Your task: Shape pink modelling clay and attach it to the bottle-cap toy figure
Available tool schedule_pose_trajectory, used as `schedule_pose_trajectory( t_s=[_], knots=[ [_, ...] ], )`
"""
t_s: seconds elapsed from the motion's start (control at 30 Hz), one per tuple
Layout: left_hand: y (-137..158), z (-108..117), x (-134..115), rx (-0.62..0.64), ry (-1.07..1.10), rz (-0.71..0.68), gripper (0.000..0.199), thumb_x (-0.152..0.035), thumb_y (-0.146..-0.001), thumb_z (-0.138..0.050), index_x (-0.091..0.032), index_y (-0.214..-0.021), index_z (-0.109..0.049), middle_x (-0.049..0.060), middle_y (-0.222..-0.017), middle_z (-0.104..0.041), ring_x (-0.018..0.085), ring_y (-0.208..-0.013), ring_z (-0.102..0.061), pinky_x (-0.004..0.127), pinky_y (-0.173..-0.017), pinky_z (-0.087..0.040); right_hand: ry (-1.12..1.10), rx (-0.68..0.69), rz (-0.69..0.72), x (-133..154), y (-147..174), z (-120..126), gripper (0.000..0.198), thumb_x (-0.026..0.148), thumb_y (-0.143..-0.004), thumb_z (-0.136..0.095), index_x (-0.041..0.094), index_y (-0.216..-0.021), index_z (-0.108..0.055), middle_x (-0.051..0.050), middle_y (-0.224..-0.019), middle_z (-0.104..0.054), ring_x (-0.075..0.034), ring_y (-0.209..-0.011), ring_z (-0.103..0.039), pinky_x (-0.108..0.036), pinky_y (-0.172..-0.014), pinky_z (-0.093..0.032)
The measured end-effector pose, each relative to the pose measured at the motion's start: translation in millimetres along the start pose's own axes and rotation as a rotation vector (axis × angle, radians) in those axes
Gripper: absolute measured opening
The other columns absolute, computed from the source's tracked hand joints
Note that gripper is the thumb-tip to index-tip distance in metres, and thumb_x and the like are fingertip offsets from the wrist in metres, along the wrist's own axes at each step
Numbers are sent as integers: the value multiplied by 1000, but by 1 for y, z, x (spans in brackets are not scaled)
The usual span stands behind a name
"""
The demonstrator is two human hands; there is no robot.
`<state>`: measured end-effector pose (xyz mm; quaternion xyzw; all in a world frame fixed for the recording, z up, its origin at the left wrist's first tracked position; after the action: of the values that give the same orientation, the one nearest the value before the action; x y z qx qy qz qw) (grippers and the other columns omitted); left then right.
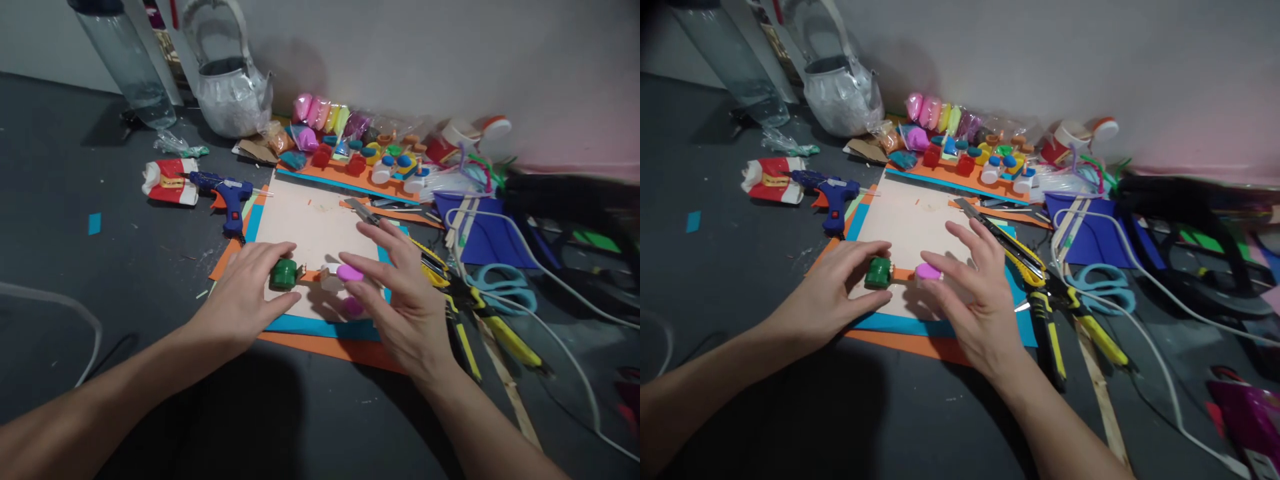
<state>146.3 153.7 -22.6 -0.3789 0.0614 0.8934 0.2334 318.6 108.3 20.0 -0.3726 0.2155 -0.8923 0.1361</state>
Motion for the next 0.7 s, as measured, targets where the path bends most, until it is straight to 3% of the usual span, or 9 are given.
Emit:
schedule_pose_trajectory(
  t_s=[0.2, 0.7],
  knots=[
    [-2, -7, -4, 45, -29, -55, 27, -25, -90, -59, -17, -116, -63, 8, -112, -69, 26, -109, -59, 43, -93, -43, 88, 104, 33, 1, -3, -17, 24, 26, -93, -64, 28, -116, -72, -7, -148, -51, -28, -149, -27, -56, -119, -29],
    [-4, -11, 1, 58, -61, 12, 26, -26, -89, -61, -23, -114, -65, 5, -115, -69, 26, -113, -57, 43, -97, -40, 33, 140, -44, -13, 0, -24, 25, 31, -95, -61, 29, -118, -72, -6, -152, -48, -27, -151, -24, -56, -121, -27]
  ],
)
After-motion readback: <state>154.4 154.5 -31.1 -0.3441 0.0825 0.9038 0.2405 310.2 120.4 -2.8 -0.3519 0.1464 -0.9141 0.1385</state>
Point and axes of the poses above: each hand's wrist, its own y-axis away from the middle knuckle, its own z-axis out of the back of the hand, x = y × z, the point moved 9 cm from there along -y, towards the middle knuckle
